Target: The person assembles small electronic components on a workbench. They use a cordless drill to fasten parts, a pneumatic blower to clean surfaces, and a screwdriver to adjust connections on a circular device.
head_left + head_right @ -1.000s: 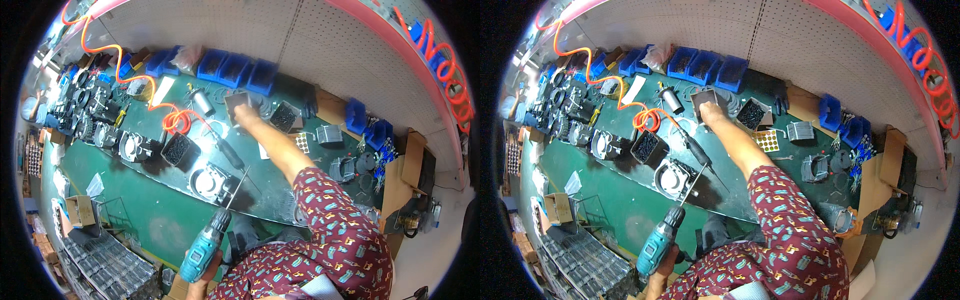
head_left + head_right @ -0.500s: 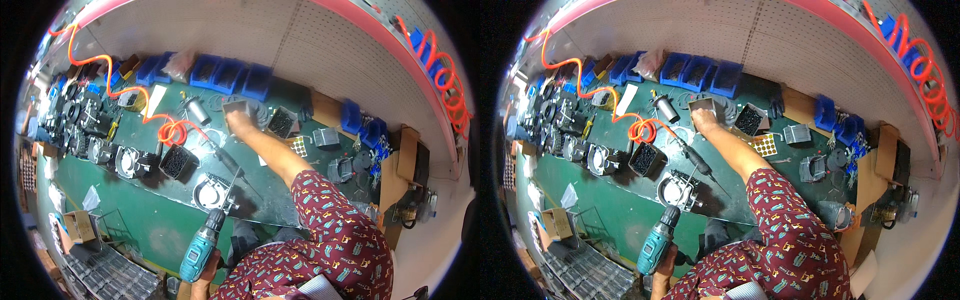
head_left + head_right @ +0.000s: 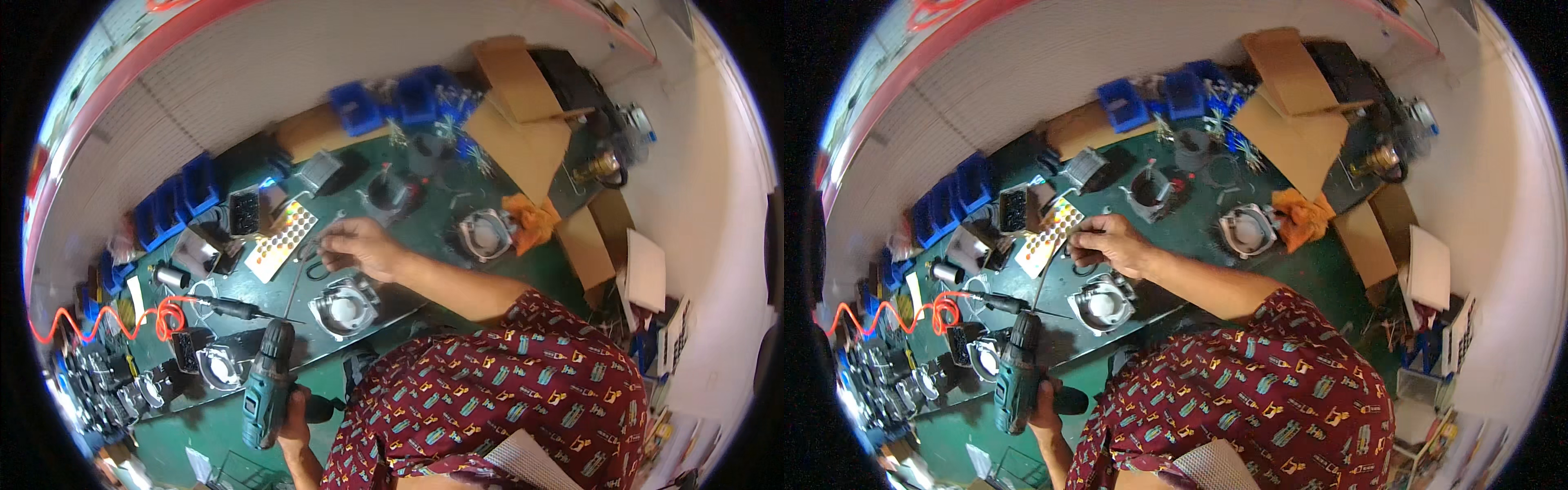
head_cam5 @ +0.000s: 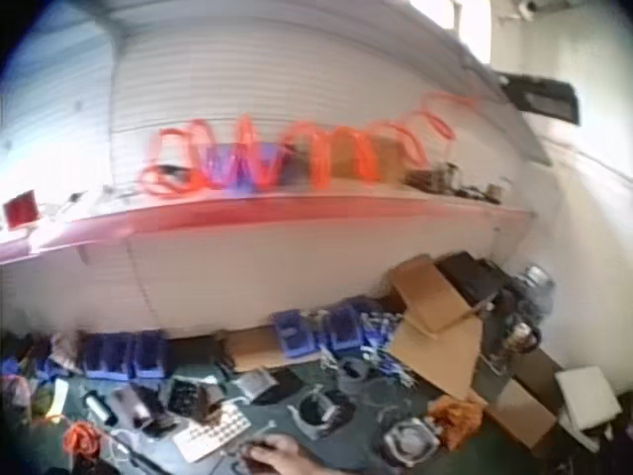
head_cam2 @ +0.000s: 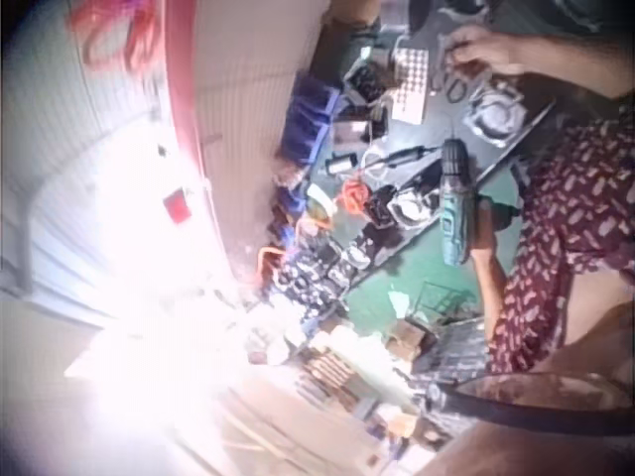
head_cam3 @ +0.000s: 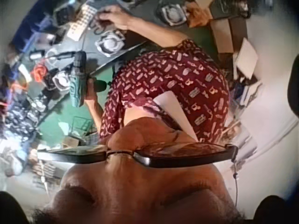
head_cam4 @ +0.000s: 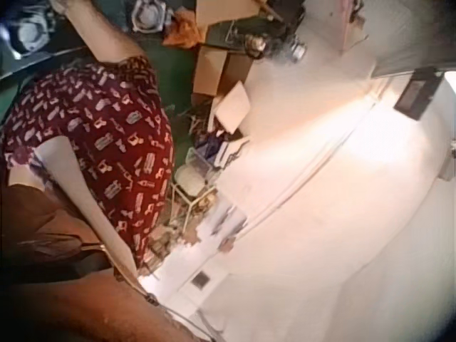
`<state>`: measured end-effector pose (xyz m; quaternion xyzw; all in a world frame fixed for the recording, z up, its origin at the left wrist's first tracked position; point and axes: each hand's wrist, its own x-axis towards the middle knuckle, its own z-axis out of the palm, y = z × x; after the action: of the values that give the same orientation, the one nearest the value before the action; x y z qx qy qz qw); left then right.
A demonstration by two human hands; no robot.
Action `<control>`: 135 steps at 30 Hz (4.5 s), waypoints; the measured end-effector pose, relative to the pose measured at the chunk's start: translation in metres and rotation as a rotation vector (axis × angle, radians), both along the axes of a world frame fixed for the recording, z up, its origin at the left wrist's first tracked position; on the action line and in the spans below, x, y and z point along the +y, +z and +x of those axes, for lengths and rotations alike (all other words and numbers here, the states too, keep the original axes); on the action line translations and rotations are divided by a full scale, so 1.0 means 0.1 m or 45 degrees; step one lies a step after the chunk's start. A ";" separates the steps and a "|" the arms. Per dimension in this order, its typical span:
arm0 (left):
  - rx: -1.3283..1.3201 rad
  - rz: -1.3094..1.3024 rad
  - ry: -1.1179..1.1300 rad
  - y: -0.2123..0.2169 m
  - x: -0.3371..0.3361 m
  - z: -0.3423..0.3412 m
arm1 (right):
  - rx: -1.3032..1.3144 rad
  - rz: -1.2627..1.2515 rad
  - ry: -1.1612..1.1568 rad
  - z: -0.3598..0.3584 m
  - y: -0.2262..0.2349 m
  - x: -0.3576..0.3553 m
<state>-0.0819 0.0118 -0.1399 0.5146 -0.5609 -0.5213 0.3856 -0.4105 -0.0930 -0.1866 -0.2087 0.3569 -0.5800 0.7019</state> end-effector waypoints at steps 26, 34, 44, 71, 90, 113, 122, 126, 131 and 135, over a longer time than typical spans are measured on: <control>-0.417 0.232 -0.657 -0.58 -1.59 -0.55 | 0.279 -0.020 -0.392 -0.93 -0.97 0.52; 0.020 0.750 -0.534 -0.40 -1.74 -0.40 | 0.705 -0.166 -0.163 -0.76 -0.81 0.53; -0.426 0.397 -0.772 -0.51 -1.84 -0.48 | 1.232 0.064 -0.578 -0.68 -1.63 0.25; -1.422 -0.334 -1.504 0.13 -2.06 -2.23 | 1.370 -0.282 -0.865 -0.30 -2.28 -0.01; -0.992 -0.680 -0.920 0.12 -3.05 -1.04 | 1.569 -0.341 -0.721 -0.42 -2.27 0.05; -0.725 -0.571 -0.201 -2.54 -3.98 -0.18 | 1.780 0.163 -0.451 -0.56 -2.12 0.23; -1.306 0.753 1.571 -3.49 -4.34 2.18 | 1.942 0.402 -0.395 -0.54 -2.07 0.33; -1.357 0.857 1.922 -4.45 -4.48 2.92 | 1.879 0.362 -0.295 -0.46 -1.81 0.10; -0.526 0.621 1.431 -4.39 -4.69 3.07 | 1.998 0.252 -0.349 -0.54 -1.98 0.22; 0.194 0.002 1.135 -3.57 -5.19 3.54 | 1.711 0.204 -0.386 -0.43 -1.91 -0.03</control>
<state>0.2723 -0.5071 -0.4974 0.6664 -0.2540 -0.3410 0.6124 -0.4532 -0.0961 -0.3774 -0.4179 0.7811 -0.3887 0.2532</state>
